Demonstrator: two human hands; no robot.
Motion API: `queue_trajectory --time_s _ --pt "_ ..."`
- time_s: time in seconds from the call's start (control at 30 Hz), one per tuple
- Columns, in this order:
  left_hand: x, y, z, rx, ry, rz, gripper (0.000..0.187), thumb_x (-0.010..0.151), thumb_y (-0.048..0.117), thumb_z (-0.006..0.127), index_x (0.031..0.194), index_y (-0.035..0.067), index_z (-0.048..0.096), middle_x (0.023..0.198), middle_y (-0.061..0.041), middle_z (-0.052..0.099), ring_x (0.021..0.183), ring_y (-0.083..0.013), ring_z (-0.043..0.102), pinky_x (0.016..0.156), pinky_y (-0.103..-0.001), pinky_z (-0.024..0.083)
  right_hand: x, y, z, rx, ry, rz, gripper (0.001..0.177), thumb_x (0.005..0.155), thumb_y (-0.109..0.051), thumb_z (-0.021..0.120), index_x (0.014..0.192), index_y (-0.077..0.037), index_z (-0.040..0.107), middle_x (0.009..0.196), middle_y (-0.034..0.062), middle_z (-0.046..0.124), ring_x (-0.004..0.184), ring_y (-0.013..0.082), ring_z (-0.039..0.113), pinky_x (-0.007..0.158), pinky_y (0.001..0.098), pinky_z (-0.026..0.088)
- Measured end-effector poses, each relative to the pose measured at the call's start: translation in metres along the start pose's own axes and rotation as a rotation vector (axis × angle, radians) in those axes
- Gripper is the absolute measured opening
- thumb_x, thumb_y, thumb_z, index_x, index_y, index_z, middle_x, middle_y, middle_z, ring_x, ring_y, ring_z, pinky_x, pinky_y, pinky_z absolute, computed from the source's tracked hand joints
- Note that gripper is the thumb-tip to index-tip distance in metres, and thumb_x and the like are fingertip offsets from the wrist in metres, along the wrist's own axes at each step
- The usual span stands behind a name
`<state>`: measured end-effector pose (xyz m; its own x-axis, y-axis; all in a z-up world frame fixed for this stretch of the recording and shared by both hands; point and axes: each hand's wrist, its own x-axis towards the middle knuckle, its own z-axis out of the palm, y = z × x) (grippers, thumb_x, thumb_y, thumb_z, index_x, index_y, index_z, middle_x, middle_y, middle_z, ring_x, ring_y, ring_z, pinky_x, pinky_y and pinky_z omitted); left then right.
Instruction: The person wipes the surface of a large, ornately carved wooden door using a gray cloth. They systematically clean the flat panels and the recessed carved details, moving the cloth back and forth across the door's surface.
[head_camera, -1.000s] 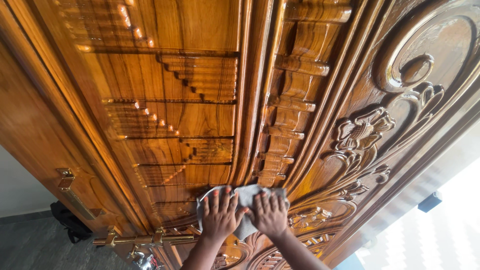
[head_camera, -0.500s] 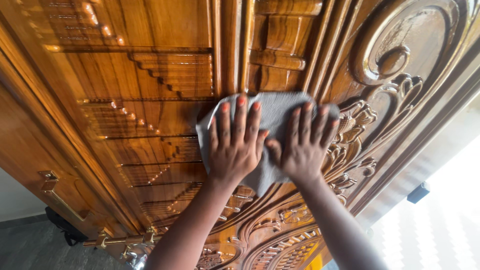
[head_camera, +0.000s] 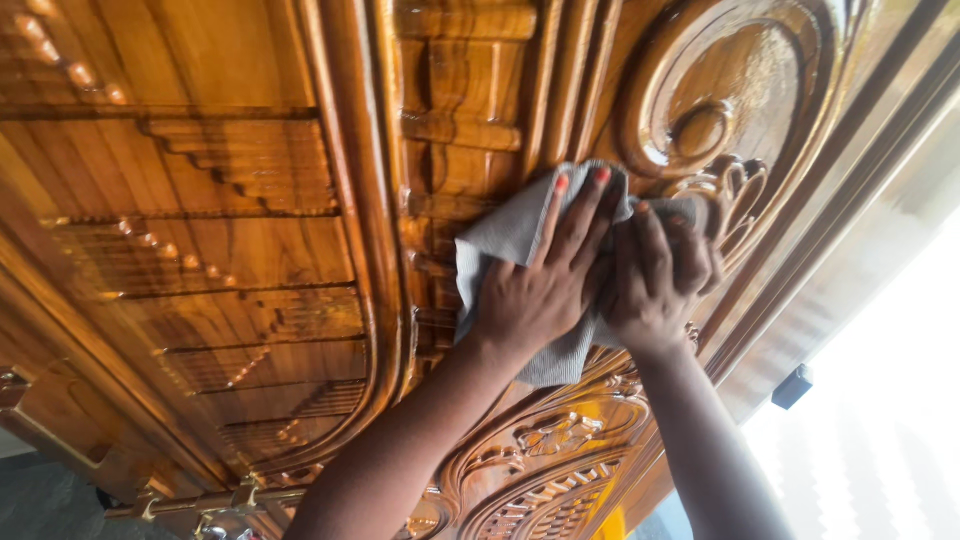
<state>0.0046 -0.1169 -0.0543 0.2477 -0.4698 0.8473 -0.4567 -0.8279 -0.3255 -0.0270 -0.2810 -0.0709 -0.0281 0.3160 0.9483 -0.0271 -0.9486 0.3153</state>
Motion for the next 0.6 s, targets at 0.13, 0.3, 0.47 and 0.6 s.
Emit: queue_trajectory --time_s 0.13,0.3,0.47,0.6 --pt "-0.022 0.028 0.013 0.065 0.055 -0.010 0.057 0.113 0.051 0.032 0.165 0.028 0.037 0.174 -0.003 0.011 0.159 -0.0308 0.021 0.114 -0.042 0.030 -0.024 0.000 -0.003 -0.043 0.039 0.024 0.034 0.099 -0.028 0.063 0.116 -0.001 0.077 0.133 0.0130 0.068 0.124 0.0311 0.057 0.104 0.0439 0.042" --pt "-0.033 0.043 0.017 0.059 0.001 0.050 0.059 0.113 0.053 0.032 0.163 0.025 0.047 0.174 -0.007 0.014 0.159 -0.0320 0.017 0.129 -0.046 0.014 -0.051 0.010 -0.012 0.028 -0.002 0.047 0.026 0.100 -0.011 0.068 0.120 0.003 0.077 0.125 0.0173 0.068 0.115 0.0297 0.062 0.097 0.0419 0.048" --pt "-0.003 0.063 0.014 0.043 0.180 0.020 0.056 0.115 0.055 0.031 0.157 0.026 0.053 0.175 -0.005 0.011 0.161 -0.0270 0.017 0.122 -0.047 0.025 -0.042 0.066 -0.021 0.088 0.139 0.031 0.018 0.098 -0.005 0.078 0.115 -0.004 0.072 0.115 0.0124 0.063 0.107 0.0303 0.063 0.095 0.0460 0.049" --pt "0.052 0.079 0.023 -0.040 0.050 0.053 0.050 0.120 0.047 0.031 0.159 0.022 0.050 0.176 -0.009 0.014 0.165 -0.0333 0.018 0.133 -0.047 0.026 -0.005 0.108 -0.026 -0.060 0.166 0.086 0.018 0.099 -0.006 0.076 0.116 -0.007 0.070 0.117 0.0091 0.059 0.112 0.0307 0.059 0.097 0.0492 0.048"
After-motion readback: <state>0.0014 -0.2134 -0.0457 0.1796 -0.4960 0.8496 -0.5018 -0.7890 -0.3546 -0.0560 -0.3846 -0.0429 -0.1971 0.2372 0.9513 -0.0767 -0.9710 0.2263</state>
